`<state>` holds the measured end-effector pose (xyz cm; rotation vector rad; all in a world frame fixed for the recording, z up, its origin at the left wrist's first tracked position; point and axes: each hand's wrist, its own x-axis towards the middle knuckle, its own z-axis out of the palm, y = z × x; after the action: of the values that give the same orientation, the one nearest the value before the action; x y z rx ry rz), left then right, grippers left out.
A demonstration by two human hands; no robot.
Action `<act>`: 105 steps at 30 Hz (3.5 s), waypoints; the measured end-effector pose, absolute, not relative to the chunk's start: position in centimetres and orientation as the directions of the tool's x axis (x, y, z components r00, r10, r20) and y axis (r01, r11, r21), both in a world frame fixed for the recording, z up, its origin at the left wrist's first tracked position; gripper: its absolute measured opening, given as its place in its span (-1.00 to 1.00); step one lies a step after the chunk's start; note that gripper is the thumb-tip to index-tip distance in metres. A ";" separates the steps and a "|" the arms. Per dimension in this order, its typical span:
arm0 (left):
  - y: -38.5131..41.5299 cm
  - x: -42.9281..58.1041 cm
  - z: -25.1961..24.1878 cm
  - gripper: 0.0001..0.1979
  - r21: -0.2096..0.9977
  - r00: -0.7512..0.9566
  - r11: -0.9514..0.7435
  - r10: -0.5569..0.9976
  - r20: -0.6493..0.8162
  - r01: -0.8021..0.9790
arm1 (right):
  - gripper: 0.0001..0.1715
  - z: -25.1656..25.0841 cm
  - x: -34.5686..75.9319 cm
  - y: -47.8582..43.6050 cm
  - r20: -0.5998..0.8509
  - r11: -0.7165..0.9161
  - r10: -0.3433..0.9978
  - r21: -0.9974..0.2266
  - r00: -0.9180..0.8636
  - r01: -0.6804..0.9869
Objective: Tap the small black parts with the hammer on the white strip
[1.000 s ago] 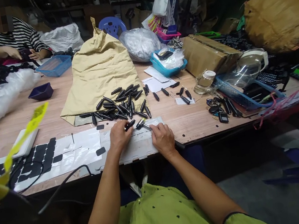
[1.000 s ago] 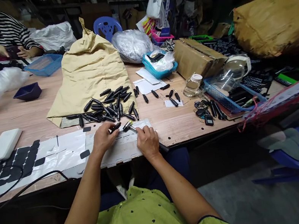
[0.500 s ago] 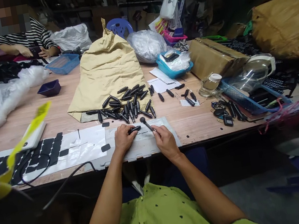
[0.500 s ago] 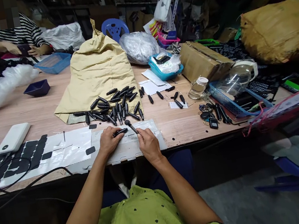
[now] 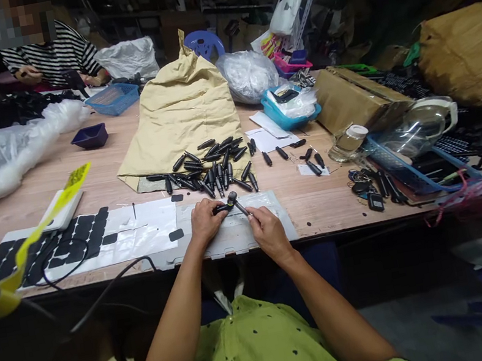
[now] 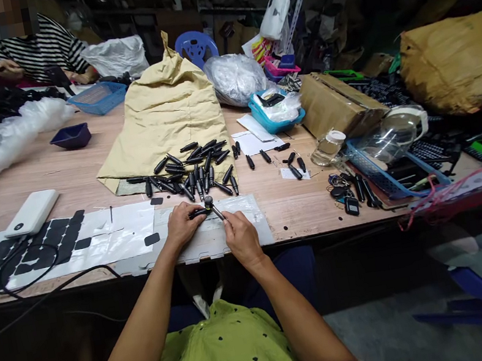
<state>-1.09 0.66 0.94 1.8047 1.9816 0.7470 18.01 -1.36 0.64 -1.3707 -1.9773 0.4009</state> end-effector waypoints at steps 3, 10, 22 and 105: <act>0.7 -1.0 0.9 -0.80 0.598 -0.120 0.041 0.988 0.093 0.800 | -0.57 0.9 17.6 -1.6 0.402 0.430 0.890 -0.591 -0.214 0.682; 0.6 -0.9 1.1 -0.82 0.600 -0.120 0.052 0.990 0.073 0.798 | -0.58 0.3 17.1 -1.4 0.346 0.414 0.905 -0.582 -0.247 0.700; 0.0 -1.4 1.4 -0.77 0.768 -0.113 -0.036 0.984 0.140 0.640 | -0.66 -0.9 19.6 1.1 0.460 0.258 0.876 -0.194 -0.145 0.946; 0.9 -2.0 0.6 -0.88 0.591 -0.006 -0.108 0.982 0.188 0.799 | -0.58 1.5 17.8 -2.5 0.346 0.338 0.924 -0.548 -0.161 0.765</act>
<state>-1.96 0.91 0.56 1.9630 1.8536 0.8209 17.84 -2.54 1.47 -1.4747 -1.9738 0.3244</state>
